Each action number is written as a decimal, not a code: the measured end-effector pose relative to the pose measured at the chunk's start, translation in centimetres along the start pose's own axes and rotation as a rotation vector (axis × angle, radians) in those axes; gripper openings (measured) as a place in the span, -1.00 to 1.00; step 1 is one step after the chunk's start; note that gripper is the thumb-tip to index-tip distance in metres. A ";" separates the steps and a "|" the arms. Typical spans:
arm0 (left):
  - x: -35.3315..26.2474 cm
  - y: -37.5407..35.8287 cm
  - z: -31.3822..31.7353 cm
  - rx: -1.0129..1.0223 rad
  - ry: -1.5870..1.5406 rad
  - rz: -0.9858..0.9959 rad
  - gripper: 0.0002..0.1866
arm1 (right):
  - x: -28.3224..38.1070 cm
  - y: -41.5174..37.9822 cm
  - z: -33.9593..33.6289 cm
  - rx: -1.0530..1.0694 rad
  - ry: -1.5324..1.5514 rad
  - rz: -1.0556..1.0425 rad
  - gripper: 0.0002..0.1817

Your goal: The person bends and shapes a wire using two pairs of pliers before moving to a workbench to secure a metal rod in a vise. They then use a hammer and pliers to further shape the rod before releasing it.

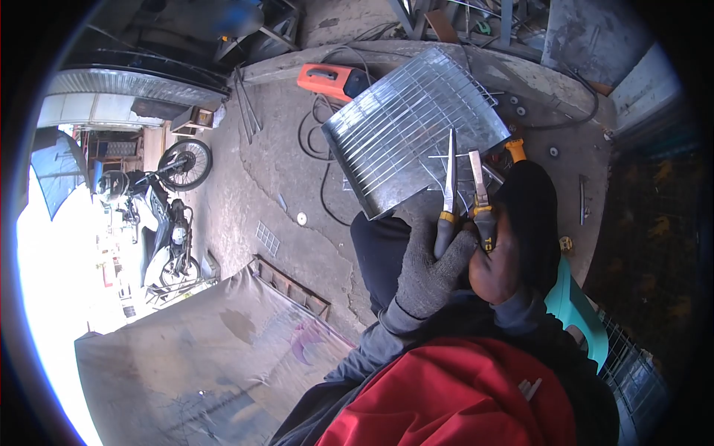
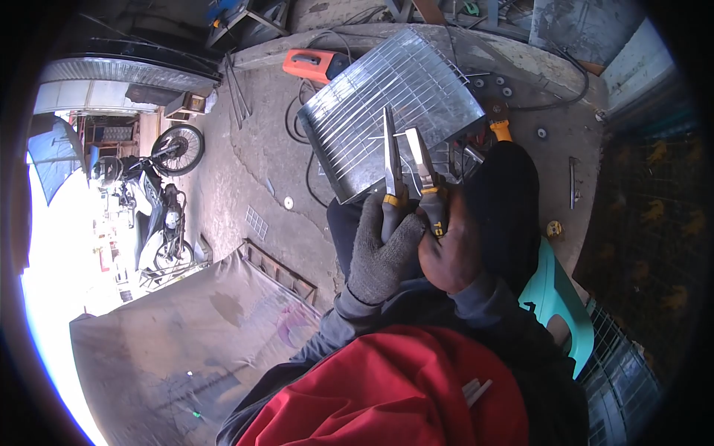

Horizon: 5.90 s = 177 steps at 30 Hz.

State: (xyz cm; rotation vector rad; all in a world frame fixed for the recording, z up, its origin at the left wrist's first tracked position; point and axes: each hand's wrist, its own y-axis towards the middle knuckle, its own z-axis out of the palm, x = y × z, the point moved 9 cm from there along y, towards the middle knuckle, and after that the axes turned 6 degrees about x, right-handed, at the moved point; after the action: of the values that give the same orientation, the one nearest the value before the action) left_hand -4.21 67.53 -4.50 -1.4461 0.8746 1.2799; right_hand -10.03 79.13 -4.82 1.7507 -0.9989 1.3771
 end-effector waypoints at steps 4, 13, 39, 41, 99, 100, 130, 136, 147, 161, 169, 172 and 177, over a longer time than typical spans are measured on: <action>0.2 0.1 0.5 0.081 -0.146 -0.095 -0.68 | 0.2 -0.3 0.2 -0.006 0.003 -0.021 -0.62; 2.1 -0.1 0.6 0.170 -0.365 -0.127 -0.68 | 0.2 -0.3 0.7 0.049 0.171 0.006 -0.55; 5.0 0.1 0.5 0.076 -0.027 -0.165 -0.67 | -2.6 -1.0 0.0 0.044 -0.247 0.070 -0.48; 5.0 0.1 0.4 0.055 -0.019 -0.171 -0.67 | -2.7 -1.0 -0.1 0.048 -0.251 0.086 -0.46; 7.7 -2.9 1.9 0.285 -0.669 -0.480 -0.65 | -2.0 -1.8 -0.9 0.097 -0.311 0.030 -0.58; 7.7 -2.9 2.0 0.297 -0.661 -0.476 -0.64 | -2.0 -1.9 -1.0 0.086 -0.256 0.032 -0.62; 4.2 -3.7 1.3 0.484 -0.674 -0.427 -0.53 | -1.4 -2.9 0.4 0.331 0.335 0.339 -0.69; 5.1 -4.1 1.7 0.533 -0.726 -0.460 -0.54 | -2.3 -3.3 0.6 0.371 0.366 0.360 -0.69; 5.5 -4.1 2.4 0.588 -0.876 -0.473 -0.56 | -4.2 -4.7 1.7 0.454 0.726 0.637 -0.75; 6.7 -2.6 1.4 0.687 -0.722 -0.408 -0.45 | -3.1 -4.3 1.5 0.416 0.661 0.637 -0.77; 5.1 0.2 1.0 0.489 -0.396 -0.338 -0.49 | -2.3 -1.9 -1.0 0.159 0.161 0.300 -0.66; 4.1 0.0 1.4 0.437 -0.422 -0.332 -0.45 | -1.7 -1.3 -1.5 0.136 -0.006 0.142 -0.65; 3.7 0.4 1.9 0.455 -0.382 -0.278 -0.46 | -1.3 -1.1 -1.6 0.097 -0.094 0.052 -0.59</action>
State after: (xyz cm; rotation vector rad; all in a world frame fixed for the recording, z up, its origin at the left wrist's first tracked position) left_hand -4.40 69.57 -8.09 -0.8883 0.6270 1.0176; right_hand -9.94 81.23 -5.82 1.8884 -1.0502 1.4078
